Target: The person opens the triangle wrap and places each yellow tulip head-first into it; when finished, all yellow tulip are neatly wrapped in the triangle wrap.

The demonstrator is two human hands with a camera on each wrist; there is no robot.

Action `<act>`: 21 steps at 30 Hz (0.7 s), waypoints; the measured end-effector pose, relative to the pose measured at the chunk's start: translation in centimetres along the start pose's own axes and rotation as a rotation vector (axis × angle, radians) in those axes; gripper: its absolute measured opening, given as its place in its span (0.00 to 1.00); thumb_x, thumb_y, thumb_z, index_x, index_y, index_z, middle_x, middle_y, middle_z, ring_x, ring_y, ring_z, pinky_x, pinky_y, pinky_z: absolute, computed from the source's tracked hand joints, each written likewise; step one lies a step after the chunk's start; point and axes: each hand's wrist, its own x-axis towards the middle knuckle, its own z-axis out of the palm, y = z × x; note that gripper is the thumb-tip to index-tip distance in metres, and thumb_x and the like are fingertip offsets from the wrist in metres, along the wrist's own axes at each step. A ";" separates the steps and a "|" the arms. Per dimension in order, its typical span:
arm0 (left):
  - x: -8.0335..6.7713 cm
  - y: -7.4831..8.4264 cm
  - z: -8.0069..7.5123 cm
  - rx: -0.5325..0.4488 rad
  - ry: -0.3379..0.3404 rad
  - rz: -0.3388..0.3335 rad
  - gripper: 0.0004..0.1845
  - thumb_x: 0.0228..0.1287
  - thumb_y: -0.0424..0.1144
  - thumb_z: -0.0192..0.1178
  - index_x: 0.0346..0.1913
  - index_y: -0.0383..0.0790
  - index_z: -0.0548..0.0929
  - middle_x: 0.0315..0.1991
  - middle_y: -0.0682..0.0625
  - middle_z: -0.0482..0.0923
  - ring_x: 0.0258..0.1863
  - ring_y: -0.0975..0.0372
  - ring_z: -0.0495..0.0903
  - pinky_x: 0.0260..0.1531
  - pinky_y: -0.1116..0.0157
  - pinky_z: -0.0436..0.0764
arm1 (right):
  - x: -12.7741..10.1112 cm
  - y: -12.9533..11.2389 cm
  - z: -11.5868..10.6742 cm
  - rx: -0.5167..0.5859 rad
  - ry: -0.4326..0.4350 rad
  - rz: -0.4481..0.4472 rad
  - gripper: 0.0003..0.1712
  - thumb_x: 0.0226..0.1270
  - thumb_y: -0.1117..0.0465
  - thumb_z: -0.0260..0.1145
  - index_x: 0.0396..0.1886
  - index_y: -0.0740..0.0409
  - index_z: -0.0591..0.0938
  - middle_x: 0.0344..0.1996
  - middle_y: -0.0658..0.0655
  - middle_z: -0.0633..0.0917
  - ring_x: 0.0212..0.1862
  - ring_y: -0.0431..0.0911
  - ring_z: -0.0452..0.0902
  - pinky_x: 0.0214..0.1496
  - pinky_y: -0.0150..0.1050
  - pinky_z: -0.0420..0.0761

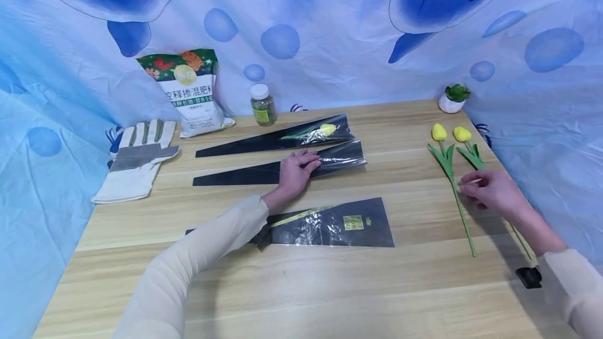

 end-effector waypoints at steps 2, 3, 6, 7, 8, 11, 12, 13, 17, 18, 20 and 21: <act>0.0 -0.1 0.0 0.002 0.003 0.002 0.08 0.57 0.31 0.73 0.39 0.32 0.90 0.44 0.40 0.86 0.55 0.42 0.80 0.66 0.42 0.64 | 0.0 0.2 0.3 -0.001 -0.001 0.016 0.25 0.73 0.60 0.63 0.55 0.80 0.72 0.30 0.59 0.86 0.28 0.43 0.82 0.27 0.41 0.84; 0.0 -0.1 0.0 0.001 0.002 0.003 0.08 0.57 0.31 0.73 0.39 0.32 0.90 0.45 0.40 0.86 0.55 0.42 0.80 0.66 0.42 0.64 | 0.0 0.3 0.4 -0.001 -0.001 0.026 0.25 0.73 0.60 0.64 0.55 0.80 0.73 0.30 0.58 0.85 0.29 0.43 0.82 0.28 0.41 0.84; 0.0 -0.1 0.0 -0.003 0.000 0.000 0.08 0.57 0.31 0.73 0.39 0.32 0.90 0.45 0.40 0.86 0.56 0.42 0.80 0.66 0.42 0.64 | 0.1 0.5 0.7 0.007 -0.003 0.052 0.25 0.72 0.60 0.64 0.55 0.79 0.72 0.30 0.57 0.85 0.29 0.44 0.82 0.28 0.41 0.84; -0.1 -0.1 0.0 -0.003 -0.001 -0.001 0.08 0.57 0.31 0.74 0.39 0.32 0.90 0.45 0.40 0.86 0.56 0.42 0.80 0.66 0.41 0.64 | 0.1 0.5 0.7 0.010 -0.001 0.057 0.25 0.72 0.60 0.64 0.55 0.79 0.72 0.30 0.57 0.85 0.29 0.44 0.82 0.28 0.42 0.84; -0.1 -0.1 0.0 -0.004 -0.002 -0.003 0.08 0.57 0.31 0.74 0.39 0.32 0.90 0.45 0.40 0.86 0.56 0.42 0.80 0.66 0.41 0.64 | 0.1 0.5 0.8 0.009 0.001 0.063 0.25 0.72 0.60 0.64 0.55 0.79 0.72 0.30 0.57 0.85 0.29 0.44 0.82 0.28 0.41 0.84; -0.2 -0.2 0.2 0.002 -0.003 -0.004 0.08 0.56 0.31 0.74 0.39 0.33 0.90 0.45 0.40 0.86 0.56 0.42 0.80 0.66 0.42 0.64 | 0.1 0.5 1.0 0.019 0.003 0.071 0.25 0.71 0.61 0.64 0.56 0.79 0.72 0.30 0.57 0.84 0.29 0.45 0.82 0.28 0.42 0.84; -0.2 -0.3 0.2 0.001 -0.004 -0.003 0.08 0.56 0.31 0.74 0.39 0.33 0.90 0.45 0.41 0.86 0.56 0.42 0.80 0.66 0.42 0.63 | 0.2 0.5 1.0 0.019 0.003 0.072 0.25 0.71 0.62 0.64 0.56 0.79 0.72 0.29 0.57 0.84 0.29 0.45 0.82 0.28 0.42 0.85; -0.2 -0.3 0.2 0.004 -0.004 -0.002 0.08 0.56 0.31 0.74 0.39 0.33 0.90 0.45 0.41 0.86 0.56 0.43 0.80 0.66 0.42 0.63 | 0.2 0.5 1.1 0.021 0.004 0.073 0.25 0.70 0.62 0.64 0.56 0.79 0.72 0.29 0.57 0.84 0.29 0.45 0.82 0.28 0.42 0.85; -0.1 -0.4 0.2 -0.006 -0.005 0.002 0.08 0.56 0.30 0.74 0.39 0.32 0.90 0.45 0.40 0.86 0.57 0.42 0.79 0.67 0.41 0.62 | 0.3 0.4 1.3 0.007 0.021 0.073 0.25 0.69 0.62 0.65 0.56 0.78 0.72 0.30 0.58 0.84 0.28 0.46 0.81 0.27 0.42 0.84; -0.1 -0.4 0.2 -0.008 -0.004 0.003 0.08 0.56 0.30 0.74 0.39 0.32 0.90 0.45 0.40 0.86 0.57 0.41 0.79 0.66 0.41 0.62 | 0.3 0.4 1.3 0.000 0.028 0.072 0.25 0.69 0.62 0.66 0.56 0.78 0.73 0.30 0.58 0.84 0.28 0.46 0.82 0.27 0.42 0.84; -0.1 -0.4 0.2 -0.011 -0.002 0.001 0.08 0.55 0.30 0.74 0.38 0.32 0.90 0.44 0.40 0.86 0.56 0.41 0.79 0.66 0.41 0.62 | 0.3 0.4 1.4 -0.008 0.041 0.072 0.25 0.69 0.62 0.67 0.56 0.78 0.73 0.30 0.59 0.85 0.28 0.47 0.82 0.26 0.41 0.84; -0.1 -0.4 0.2 -0.013 -0.002 0.000 0.08 0.55 0.29 0.74 0.38 0.32 0.90 0.44 0.39 0.86 0.56 0.41 0.79 0.66 0.41 0.62 | 0.3 0.4 1.5 -0.011 0.050 0.070 0.25 0.69 0.62 0.67 0.56 0.78 0.73 0.30 0.59 0.85 0.28 0.47 0.82 0.26 0.41 0.84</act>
